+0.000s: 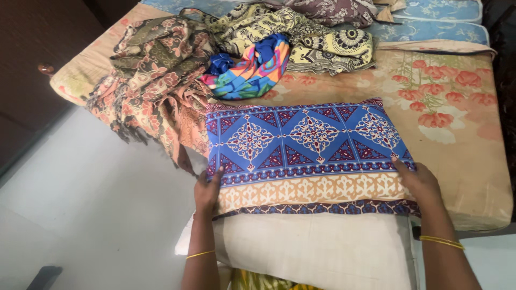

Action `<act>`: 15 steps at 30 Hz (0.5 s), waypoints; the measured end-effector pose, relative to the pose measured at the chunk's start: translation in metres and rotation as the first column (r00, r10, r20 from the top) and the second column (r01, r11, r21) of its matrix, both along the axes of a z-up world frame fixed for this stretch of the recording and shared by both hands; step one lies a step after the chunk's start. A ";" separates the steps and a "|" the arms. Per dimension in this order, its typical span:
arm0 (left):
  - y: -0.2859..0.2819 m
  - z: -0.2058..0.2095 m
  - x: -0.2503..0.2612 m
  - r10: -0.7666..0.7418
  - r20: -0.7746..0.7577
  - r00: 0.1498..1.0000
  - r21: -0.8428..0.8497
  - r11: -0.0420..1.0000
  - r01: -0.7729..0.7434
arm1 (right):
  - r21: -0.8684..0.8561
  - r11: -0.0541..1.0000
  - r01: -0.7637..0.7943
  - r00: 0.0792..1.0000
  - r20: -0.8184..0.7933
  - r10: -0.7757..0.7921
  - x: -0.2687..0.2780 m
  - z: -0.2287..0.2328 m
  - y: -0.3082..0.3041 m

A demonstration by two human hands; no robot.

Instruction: The person puts pillowcases onto white pillows, pulling the fabric over the pillows and smoothing the surfaces by hand on a bed.

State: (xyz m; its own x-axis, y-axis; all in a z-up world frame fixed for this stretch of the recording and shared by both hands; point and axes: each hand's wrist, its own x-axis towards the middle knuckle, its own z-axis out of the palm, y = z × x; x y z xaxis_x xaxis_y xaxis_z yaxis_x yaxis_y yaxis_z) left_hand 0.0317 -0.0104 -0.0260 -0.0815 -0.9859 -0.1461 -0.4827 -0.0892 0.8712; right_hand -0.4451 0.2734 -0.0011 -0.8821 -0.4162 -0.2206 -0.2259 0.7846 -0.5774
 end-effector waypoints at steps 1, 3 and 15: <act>0.001 0.005 -0.003 0.005 -0.071 0.997 -0.021 1.000 -0.007 | -0.096 0.995 0.021 0.996 0.091 -0.012 -0.006 -0.004 0.002; 0.000 0.017 -0.011 -0.014 -0.262 0.965 0.004 1.000 0.016 | -0.130 0.991 0.042 0.999 -0.002 -0.042 -0.020 -0.010 0.006; -0.047 0.014 -0.197 -0.444 -0.268 0.855 -0.417 0.853 0.313 | -0.375 0.823 -0.426 0.757 -0.646 0.097 -0.102 0.060 -0.071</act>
State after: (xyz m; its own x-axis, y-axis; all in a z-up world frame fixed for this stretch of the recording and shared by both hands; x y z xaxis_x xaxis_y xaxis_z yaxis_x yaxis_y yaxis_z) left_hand -0.1656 -0.0573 -0.0119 -0.4386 -0.8450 0.3060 -0.0796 0.3757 0.9233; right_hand -0.5475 0.2026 0.0584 -0.6000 -0.5514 0.5795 -0.7911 0.3014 -0.5323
